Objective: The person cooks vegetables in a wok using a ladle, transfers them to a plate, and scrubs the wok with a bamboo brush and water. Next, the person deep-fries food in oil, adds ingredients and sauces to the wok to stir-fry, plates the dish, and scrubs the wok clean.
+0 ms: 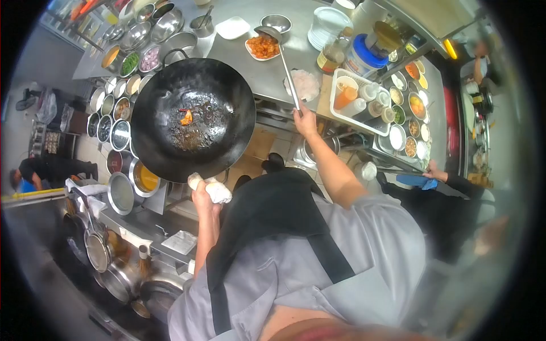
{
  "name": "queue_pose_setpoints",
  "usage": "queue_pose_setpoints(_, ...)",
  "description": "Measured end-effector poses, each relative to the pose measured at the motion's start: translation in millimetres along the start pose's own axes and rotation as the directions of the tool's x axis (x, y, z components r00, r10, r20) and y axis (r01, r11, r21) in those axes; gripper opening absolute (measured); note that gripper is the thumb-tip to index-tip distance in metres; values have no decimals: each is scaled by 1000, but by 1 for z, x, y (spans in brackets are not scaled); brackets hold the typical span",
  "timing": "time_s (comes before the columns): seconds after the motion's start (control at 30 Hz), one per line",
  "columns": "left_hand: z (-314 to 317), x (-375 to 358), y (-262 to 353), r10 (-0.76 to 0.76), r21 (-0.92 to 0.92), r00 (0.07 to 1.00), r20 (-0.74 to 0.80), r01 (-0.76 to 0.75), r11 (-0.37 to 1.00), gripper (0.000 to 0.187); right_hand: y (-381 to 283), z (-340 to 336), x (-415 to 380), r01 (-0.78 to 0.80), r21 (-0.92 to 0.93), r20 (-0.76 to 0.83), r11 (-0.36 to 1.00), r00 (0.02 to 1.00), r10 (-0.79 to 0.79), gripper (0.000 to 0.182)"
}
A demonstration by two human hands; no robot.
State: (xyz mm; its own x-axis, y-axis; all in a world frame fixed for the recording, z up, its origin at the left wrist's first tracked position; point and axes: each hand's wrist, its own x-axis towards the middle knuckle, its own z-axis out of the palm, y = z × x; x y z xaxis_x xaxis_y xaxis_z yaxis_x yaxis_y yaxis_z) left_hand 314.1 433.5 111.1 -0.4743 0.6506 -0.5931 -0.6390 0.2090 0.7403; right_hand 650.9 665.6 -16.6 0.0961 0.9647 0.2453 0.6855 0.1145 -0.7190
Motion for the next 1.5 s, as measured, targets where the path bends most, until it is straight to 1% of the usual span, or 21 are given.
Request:
queue_pose_setpoints(0.07, 5, 0, -1, -4, -12, 1000, -18, 4, 1000, 17, -4, -5, 2, -97, 52, 67, 994, 993, 93, 49)
queue_pose_setpoints(0.17, 9, 2, -4, 7, -45, 1000, 9, -7, 999, 15, -14, -10, 11, -96, -28, 92, 995, 991, 98, 48)
queue_pose_setpoints(0.3, 0, 13, -14, 4, -46, 999, 55, -1, 999, 17, -16, -15, 13, -70, 9, 57, 997, 996, 70, 48)
queue_pose_setpoints(0.37, 2, 12, -14, -9, -57, 999, 49, 12, 998, 14, -34, -28, 14, -131, -38, 122, 991, 983, 135, 48)
queue_pose_setpoints(0.4, 6, 12, -13, -19, -67, 999, 46, 22, 998, 11, -30, -25, 13, -131, -38, 121, 991, 983, 135, 48)
queue_pose_setpoints(0.47, 14, 8, -9, -19, -78, 998, 52, 23, 997, 11, -20, -21, 13, 10, 41, 30, 999, 999, -11, 48)
queue_pose_setpoints(0.57, 16, 9, -8, -24, -82, 999, 46, 28, 996, 10, -29, -26, 14, -44, 6, 73, 999, 996, 43, 48)
queue_pose_setpoints(0.67, 20, 11, -7, -21, -80, 999, 46, 25, 996, 11, -37, -34, 14, -80, 38, 110, 996, 991, 75, 49)
queue_pose_setpoints(0.9, 22, 17, -7, -22, -79, 997, 71, 27, 997, 13, -38, -35, 11, -98, 27, 118, 995, 988, 95, 49)
queue_pose_setpoints(0.97, 23, 18, -6, -16, -79, 997, 77, 22, 997, 13, -27, -28, 9, 53, 52, 13, 997, 998, -53, 48)
queue_pose_setpoints(1.0, 26, 18, -6, -8, -80, 997, 82, 15, 997, 13, -34, -34, 11, 56, 52, 15, 997, 998, -57, 48)
queue_pose_setpoints(1.07, 32, 16, -3, -11, -83, 996, 86, 18, 996, 12, -63, -55, 12, -146, 14, 184, 989, 973, 141, 48)
queue_pose_setpoints(1.1, 33, 16, -1, -15, -80, 996, 93, 23, 997, 12, -60, -55, 9, -146, 14, 191, 989, 972, 140, 48)
queue_pose_setpoints(1.17, 36, 21, -2, -18, -90, 996, 87, 26, 996, 12, -50, -49, 9, -98, 8, 145, 995, 985, 96, 47)
queue_pose_setpoints(1.2, 39, 23, -2, 8, -108, 997, 81, 1, 994, 11, -45, -43, 7, 66, 82, 22, 994, 997, -68, 47)
queue_pose_setpoints(1.27, 47, 23, 1, 24, -114, 998, 59, -17, 993, 11, -53, -52, 7, -207, 328, 246, 922, 961, 129, 42)
queue_pose_setpoints(1.3, 52, 21, 5, 13, -104, 999, 49, -8, 995, 10, -79, -71, 1, -443, 487, 412, 752, 876, 250, 38)
queue_pose_setpoints(1.37, 57, 25, 5, 24, -139, 997, 75, -14, 990, 6, -109, -93, -12, -465, 565, 455, 682, 865, 212, 32)
queue_pose_setpoints(1.43, 59, 34, 3, 44, -129, 996, 83, -33, 991, 5, -123, -113, -21, -530, 589, 578, 610, 804, 141, 29)
queue_pose_setpoints(1.47, 61, 36, 2, 30, -119, 995, 93, -19, 993, 5, -133, -120, -25, -535, 539, 605, 651, 783, 143, 33)
queue_pose_setpoints(1.5, 63, 37, 1, 28, -118, 995, 91, -18, 993, 5, -145, -120, -27, -537, 537, 607, 650, 782, 144, 33)
